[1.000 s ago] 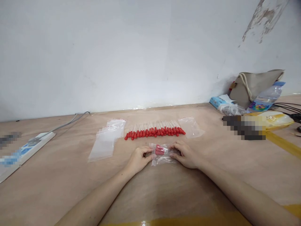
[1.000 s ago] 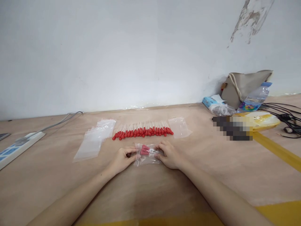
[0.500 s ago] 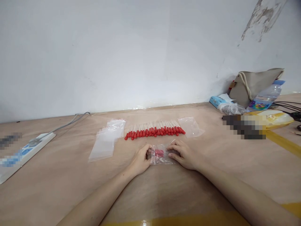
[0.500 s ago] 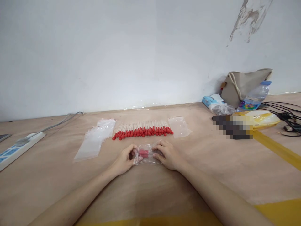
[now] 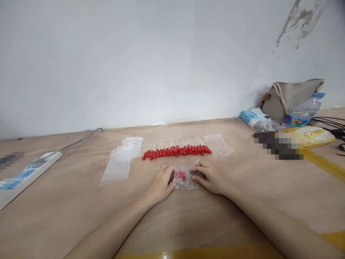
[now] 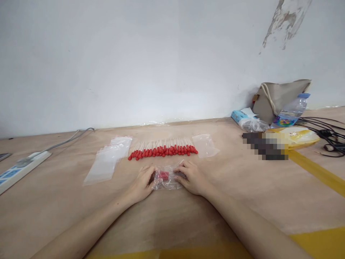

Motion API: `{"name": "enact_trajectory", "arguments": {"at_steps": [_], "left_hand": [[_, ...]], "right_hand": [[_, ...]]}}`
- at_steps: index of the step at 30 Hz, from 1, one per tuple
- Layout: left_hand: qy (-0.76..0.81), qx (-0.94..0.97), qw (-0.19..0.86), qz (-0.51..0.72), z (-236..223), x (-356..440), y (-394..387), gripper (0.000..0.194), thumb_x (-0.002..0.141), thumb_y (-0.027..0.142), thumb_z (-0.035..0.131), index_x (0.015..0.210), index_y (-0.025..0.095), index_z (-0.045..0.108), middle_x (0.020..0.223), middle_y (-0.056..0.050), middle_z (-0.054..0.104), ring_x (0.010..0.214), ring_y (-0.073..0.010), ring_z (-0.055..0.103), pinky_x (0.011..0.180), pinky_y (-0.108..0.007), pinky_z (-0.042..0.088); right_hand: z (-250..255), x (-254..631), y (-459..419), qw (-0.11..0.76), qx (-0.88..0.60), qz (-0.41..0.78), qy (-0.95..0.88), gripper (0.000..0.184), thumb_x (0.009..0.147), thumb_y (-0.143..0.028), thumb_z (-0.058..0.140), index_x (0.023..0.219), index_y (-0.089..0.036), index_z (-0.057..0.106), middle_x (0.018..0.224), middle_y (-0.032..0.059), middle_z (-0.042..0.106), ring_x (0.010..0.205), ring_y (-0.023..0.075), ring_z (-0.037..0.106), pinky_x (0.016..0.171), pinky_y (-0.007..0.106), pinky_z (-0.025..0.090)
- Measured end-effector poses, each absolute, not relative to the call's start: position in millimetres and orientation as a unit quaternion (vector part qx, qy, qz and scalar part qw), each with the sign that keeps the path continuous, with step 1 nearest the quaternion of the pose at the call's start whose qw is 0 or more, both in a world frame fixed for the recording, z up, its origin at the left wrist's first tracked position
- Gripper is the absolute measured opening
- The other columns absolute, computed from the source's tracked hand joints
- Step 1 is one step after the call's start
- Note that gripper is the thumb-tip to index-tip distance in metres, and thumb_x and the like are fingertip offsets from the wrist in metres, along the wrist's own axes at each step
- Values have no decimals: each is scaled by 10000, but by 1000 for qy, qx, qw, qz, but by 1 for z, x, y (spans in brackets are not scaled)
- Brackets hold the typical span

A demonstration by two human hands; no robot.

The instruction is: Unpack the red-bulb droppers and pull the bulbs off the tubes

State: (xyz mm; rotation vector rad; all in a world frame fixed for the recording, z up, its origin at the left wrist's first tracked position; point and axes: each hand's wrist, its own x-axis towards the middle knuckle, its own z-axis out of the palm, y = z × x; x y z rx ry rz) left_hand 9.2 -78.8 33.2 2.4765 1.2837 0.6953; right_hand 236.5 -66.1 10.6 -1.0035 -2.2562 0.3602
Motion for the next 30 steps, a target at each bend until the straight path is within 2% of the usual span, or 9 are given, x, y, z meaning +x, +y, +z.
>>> {"name": "enact_trajectory", "arguments": {"at_steps": [8,13,15,18,22,26,30], "left_hand": [[457,808,216,302,58,-34,-60,134,826,279,461,934,201,482,859,-23,577,810,-158,552,692,-272,444],[440,798,284,299,85,-81,-38,201,809,332,489,937,179,513,872,-44,609,808,-166,593,725,-302,477],[467,784,238,332,95,-97,-33,221,794,352,511,935,182,519,841,-39,616,792,-168,597,702,-302,488],[521,729,109,430,103,-107,-30,228,789,355,520,940,185,517,871,-38,620,794,-162,601,701,-299,492],[531,685,-44,497,92,-93,-24,216,808,323,513,971,183,528,944,-41,617,810,-155,604,746,-305,488],[458,760,-149,435,70,-68,-10,155,841,228,455,934,201,577,923,-46,628,881,-179,574,815,-332,455],[413,831,-167,334,49,-54,5,237,854,130,383,949,199,589,915,-64,620,898,-190,547,803,-328,442]], "right_hand": [[10,238,-67,315,-395,136,-852,217,799,-296,534,995,-223,593,934,61,547,858,171,529,770,332,446],[9,237,-67,319,-396,129,-851,226,795,-301,539,1001,-225,591,937,60,540,863,174,523,779,340,441],[9,237,-67,315,-399,132,-851,228,797,-292,535,1009,-226,588,941,59,538,867,172,522,784,339,439],[9,238,-67,311,-395,136,-854,235,800,-285,531,1023,-232,583,936,55,539,864,168,524,784,337,441],[8,239,-66,319,-389,131,-854,237,804,-297,525,1023,-228,582,930,57,539,852,168,527,770,334,447],[6,239,-65,323,-385,131,-854,239,803,-300,527,1025,-231,580,933,56,536,859,169,522,775,337,445],[6,238,-66,318,-392,132,-853,240,800,-292,530,1027,-232,579,941,56,534,871,173,517,787,343,441]]}}
